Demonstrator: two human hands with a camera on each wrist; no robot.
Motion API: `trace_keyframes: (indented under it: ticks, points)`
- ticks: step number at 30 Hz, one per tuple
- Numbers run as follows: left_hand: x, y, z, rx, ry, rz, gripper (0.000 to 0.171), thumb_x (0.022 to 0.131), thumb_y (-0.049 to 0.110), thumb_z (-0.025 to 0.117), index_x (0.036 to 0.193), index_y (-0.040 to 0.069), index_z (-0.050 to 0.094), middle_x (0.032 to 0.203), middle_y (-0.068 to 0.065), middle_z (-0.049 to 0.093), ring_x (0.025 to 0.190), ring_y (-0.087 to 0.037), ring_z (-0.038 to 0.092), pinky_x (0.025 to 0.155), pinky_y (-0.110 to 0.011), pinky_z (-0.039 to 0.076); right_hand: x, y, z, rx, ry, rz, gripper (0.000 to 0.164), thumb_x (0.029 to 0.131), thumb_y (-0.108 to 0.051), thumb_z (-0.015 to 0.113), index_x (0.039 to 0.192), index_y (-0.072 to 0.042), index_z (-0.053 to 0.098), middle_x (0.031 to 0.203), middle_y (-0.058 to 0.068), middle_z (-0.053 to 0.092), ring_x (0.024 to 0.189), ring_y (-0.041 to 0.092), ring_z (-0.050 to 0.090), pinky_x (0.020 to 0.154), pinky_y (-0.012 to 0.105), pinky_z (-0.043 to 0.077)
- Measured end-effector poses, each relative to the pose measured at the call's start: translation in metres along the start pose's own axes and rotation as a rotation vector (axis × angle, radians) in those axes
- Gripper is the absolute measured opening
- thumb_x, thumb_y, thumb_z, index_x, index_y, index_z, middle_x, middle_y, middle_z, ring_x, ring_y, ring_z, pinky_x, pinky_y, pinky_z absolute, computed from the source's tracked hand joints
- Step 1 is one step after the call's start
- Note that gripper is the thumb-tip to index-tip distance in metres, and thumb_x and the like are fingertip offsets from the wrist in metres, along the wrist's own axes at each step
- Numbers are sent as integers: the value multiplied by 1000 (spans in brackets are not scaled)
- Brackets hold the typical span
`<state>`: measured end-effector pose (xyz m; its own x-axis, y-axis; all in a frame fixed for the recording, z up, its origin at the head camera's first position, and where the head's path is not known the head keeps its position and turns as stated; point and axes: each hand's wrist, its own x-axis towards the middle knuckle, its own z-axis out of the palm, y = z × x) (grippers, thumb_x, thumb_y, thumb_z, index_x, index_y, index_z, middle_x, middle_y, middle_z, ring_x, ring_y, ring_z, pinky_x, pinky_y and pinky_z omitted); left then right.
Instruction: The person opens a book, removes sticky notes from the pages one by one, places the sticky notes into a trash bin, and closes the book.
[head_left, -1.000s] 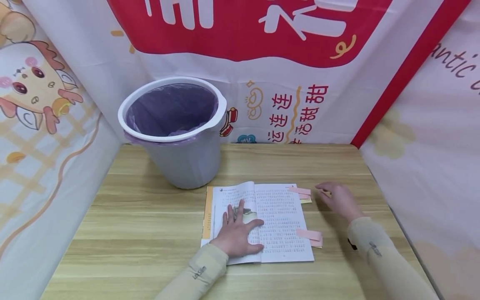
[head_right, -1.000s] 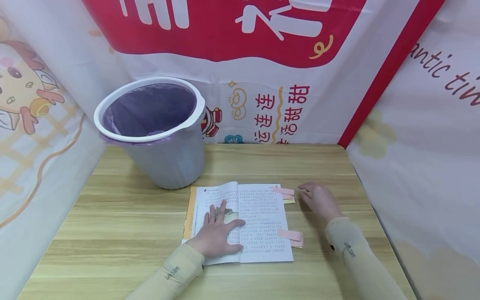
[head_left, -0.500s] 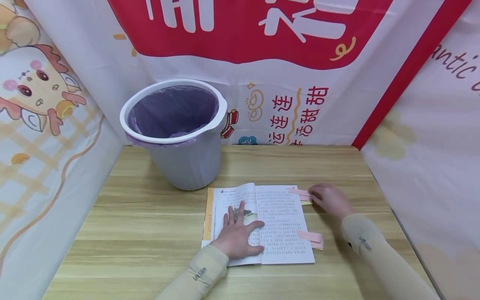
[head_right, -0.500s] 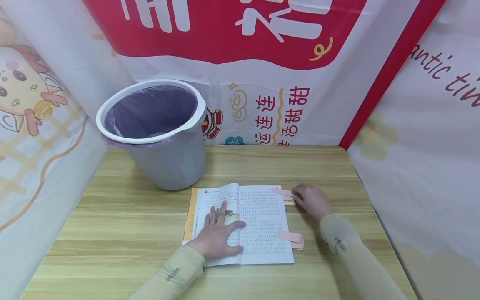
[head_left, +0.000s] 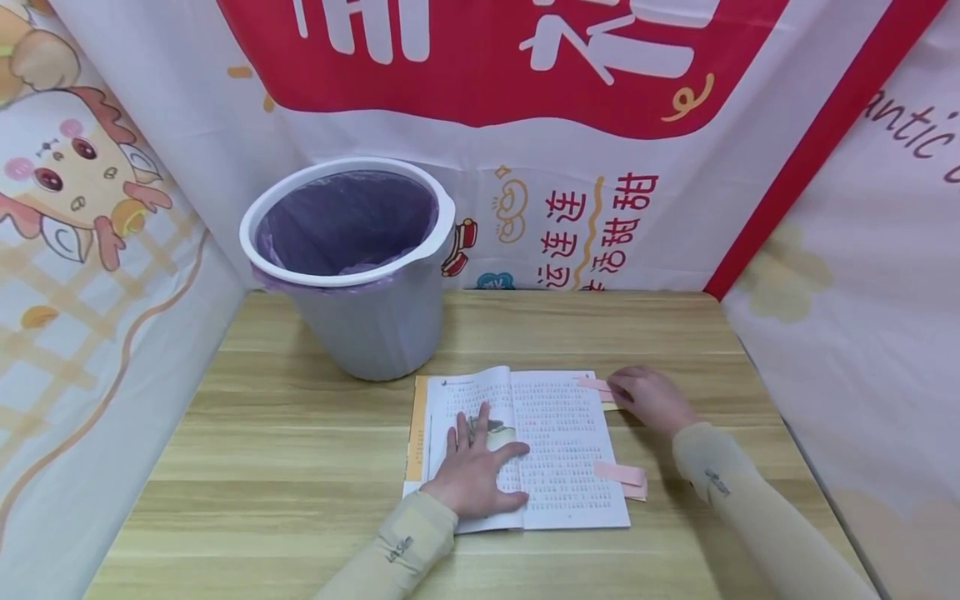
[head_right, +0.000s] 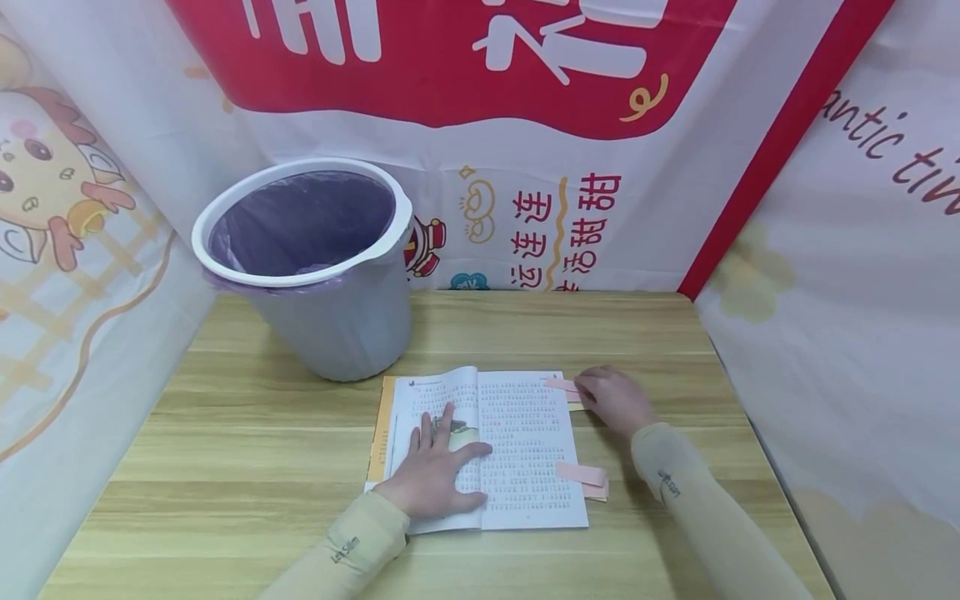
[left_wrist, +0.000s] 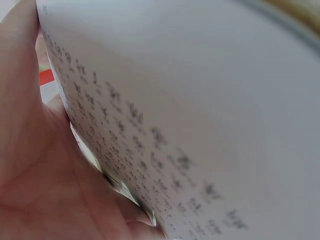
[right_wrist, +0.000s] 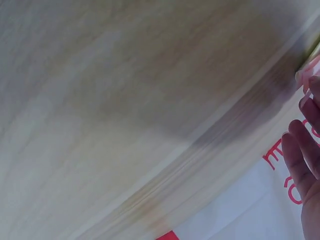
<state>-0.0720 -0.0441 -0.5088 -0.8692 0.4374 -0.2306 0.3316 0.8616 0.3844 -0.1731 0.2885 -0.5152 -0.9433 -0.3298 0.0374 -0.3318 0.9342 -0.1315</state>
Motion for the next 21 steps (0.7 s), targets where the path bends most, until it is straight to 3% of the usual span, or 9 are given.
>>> trace_keyframes:
  ticks: [9, 15, 21]
  points:
    - [0, 1, 0, -4, -1, 1, 71, 74, 74, 56, 140, 50, 47, 164, -21, -9, 142, -62, -2, 113, -68, 12, -1, 2, 2, -14, 28, -36, 32, 86, -22, 71, 116, -13, 73, 116, 7, 72, 112, 28, 66, 97, 48, 49]
    - [2, 0, 3, -8, -8, -11, 72, 73, 75, 56, 140, 51, 46, 164, -20, -10, 143, -60, -3, 113, -68, 11, -1, 6, 4, 7, 92, -89, 23, 85, -17, 71, 107, -10, 77, 107, 7, 75, 103, 28, 69, 92, 45, 52]
    - [1, 0, 2, -11, -5, -13, 72, 73, 74, 57, 140, 50, 47, 164, -21, -9, 143, -60, -3, 114, -67, 11, 1, 8, 4, 32, 108, -82, 17, 85, -15, 71, 100, -11, 78, 98, 4, 76, 96, 24, 71, 87, 42, 55]
